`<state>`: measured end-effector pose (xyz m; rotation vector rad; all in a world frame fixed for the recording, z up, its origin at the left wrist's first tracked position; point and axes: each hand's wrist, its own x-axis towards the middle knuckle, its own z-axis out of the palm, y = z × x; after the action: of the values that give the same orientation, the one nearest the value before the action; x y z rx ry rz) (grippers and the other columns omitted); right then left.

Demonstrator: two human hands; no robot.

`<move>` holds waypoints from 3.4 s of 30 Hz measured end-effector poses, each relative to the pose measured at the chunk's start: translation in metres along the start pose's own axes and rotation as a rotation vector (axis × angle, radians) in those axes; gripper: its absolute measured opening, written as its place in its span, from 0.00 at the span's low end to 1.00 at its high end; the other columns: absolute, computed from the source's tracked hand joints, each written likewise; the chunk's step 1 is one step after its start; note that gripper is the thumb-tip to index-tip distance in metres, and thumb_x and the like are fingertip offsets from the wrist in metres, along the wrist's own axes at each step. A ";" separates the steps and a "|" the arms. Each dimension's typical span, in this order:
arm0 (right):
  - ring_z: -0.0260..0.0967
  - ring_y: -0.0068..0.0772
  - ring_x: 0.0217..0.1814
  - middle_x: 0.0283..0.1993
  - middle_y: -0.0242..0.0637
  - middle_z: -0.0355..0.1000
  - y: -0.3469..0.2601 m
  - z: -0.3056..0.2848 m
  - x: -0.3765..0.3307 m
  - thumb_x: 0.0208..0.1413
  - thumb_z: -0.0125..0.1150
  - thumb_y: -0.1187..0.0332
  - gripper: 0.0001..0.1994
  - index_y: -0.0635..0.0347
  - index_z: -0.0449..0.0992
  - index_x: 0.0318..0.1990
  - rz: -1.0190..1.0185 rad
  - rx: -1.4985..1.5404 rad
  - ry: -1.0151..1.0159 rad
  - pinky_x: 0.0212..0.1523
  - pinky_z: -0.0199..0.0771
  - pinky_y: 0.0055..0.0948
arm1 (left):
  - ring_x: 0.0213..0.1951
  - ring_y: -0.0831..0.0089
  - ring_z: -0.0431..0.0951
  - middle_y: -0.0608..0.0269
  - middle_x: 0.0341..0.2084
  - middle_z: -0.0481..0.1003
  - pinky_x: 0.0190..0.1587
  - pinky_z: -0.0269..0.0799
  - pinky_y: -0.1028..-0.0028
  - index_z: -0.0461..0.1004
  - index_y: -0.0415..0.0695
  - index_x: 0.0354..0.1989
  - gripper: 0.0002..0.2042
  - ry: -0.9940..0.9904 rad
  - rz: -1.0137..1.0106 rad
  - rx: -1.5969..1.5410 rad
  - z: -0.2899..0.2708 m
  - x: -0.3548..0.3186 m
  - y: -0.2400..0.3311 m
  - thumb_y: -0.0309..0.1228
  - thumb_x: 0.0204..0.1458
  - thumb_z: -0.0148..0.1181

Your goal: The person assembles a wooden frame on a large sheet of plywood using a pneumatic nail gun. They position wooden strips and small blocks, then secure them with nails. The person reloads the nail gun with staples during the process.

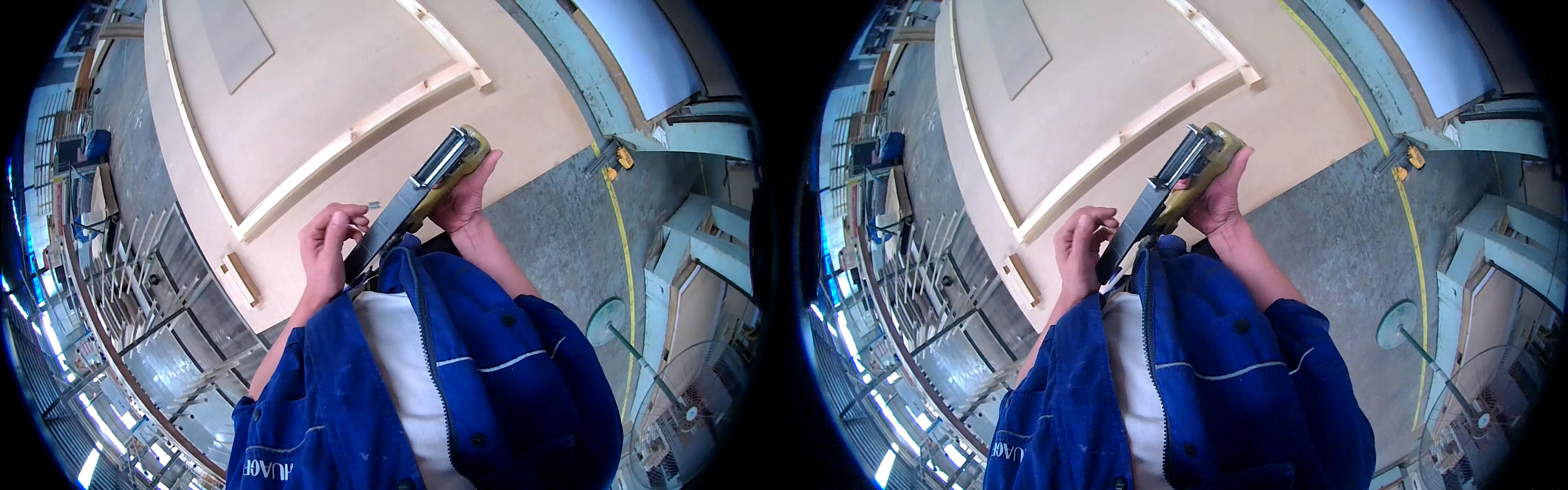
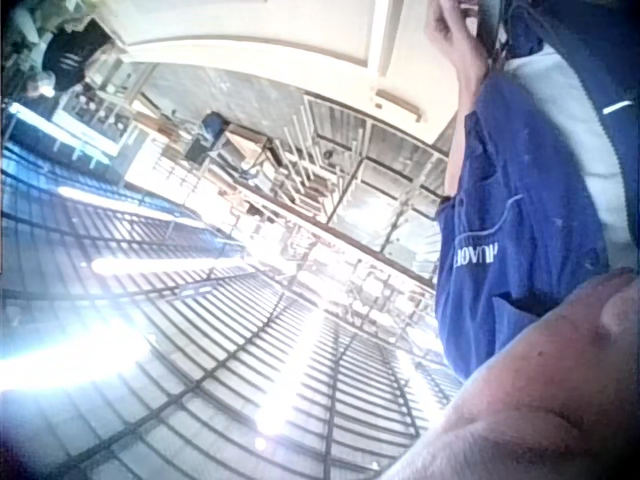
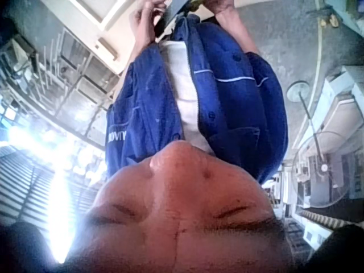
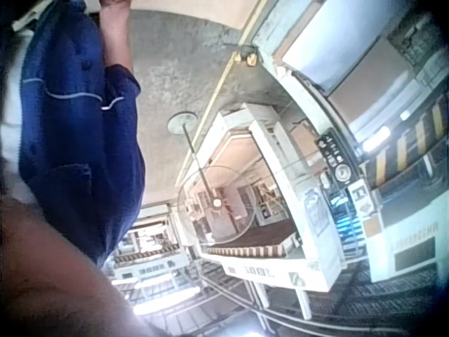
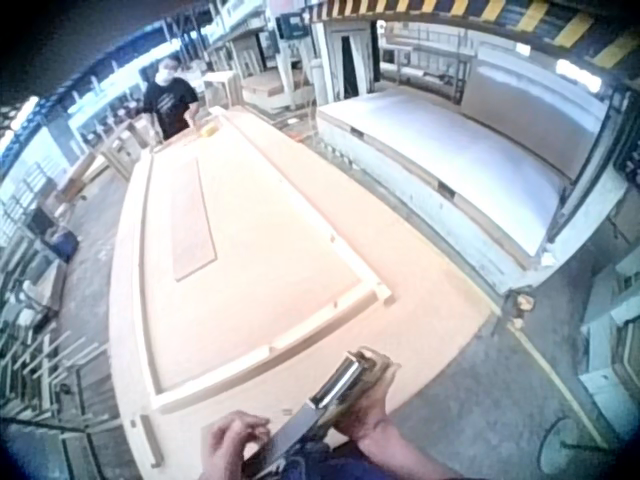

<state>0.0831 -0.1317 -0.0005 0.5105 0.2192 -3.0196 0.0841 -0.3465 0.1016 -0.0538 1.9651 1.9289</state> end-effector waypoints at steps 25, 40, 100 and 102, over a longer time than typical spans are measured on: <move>0.63 0.25 0.35 0.39 0.27 0.71 0.040 0.037 0.002 0.55 0.47 0.21 0.39 0.51 0.75 0.47 -0.026 -0.161 0.172 0.39 0.69 0.29 | 0.67 0.60 0.66 0.51 0.62 0.69 0.72 0.56 0.60 0.60 0.42 0.71 0.34 0.252 0.014 -0.348 -0.011 0.033 -0.003 0.59 0.71 0.30; 0.64 0.24 0.36 0.42 0.27 0.72 0.055 0.033 -0.002 0.57 0.47 0.24 0.38 0.51 0.74 0.50 0.033 -0.260 0.111 0.40 0.70 0.28 | 0.69 0.57 0.63 0.48 0.67 0.64 0.73 0.56 0.56 0.52 0.42 0.75 0.35 0.307 0.143 -0.377 -0.012 0.013 0.007 0.57 0.71 0.32; 0.67 0.54 0.68 0.68 0.56 0.66 0.221 -0.059 -0.003 0.49 0.70 0.75 0.28 0.56 0.73 0.61 -0.276 -2.536 -0.281 0.57 0.77 0.40 | 0.51 0.52 0.75 0.51 0.46 0.73 0.51 0.74 0.57 0.72 0.44 0.60 0.26 0.685 0.054 0.801 -0.393 -0.104 -0.191 0.31 0.50 0.68; 0.66 0.54 0.69 0.68 0.56 0.65 0.227 -0.055 0.007 0.50 0.69 0.74 0.28 0.57 0.73 0.61 -0.237 -2.473 -0.276 0.59 0.76 0.41 | 0.52 0.53 0.73 0.51 0.47 0.73 0.53 0.73 0.58 0.70 0.42 0.61 0.28 0.722 0.002 0.962 -0.419 -0.087 -0.184 0.31 0.50 0.68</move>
<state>0.1157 -0.3478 -0.0829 -0.2697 2.8498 -0.7862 0.1167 -0.7834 -0.0562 -0.5314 3.1400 0.8025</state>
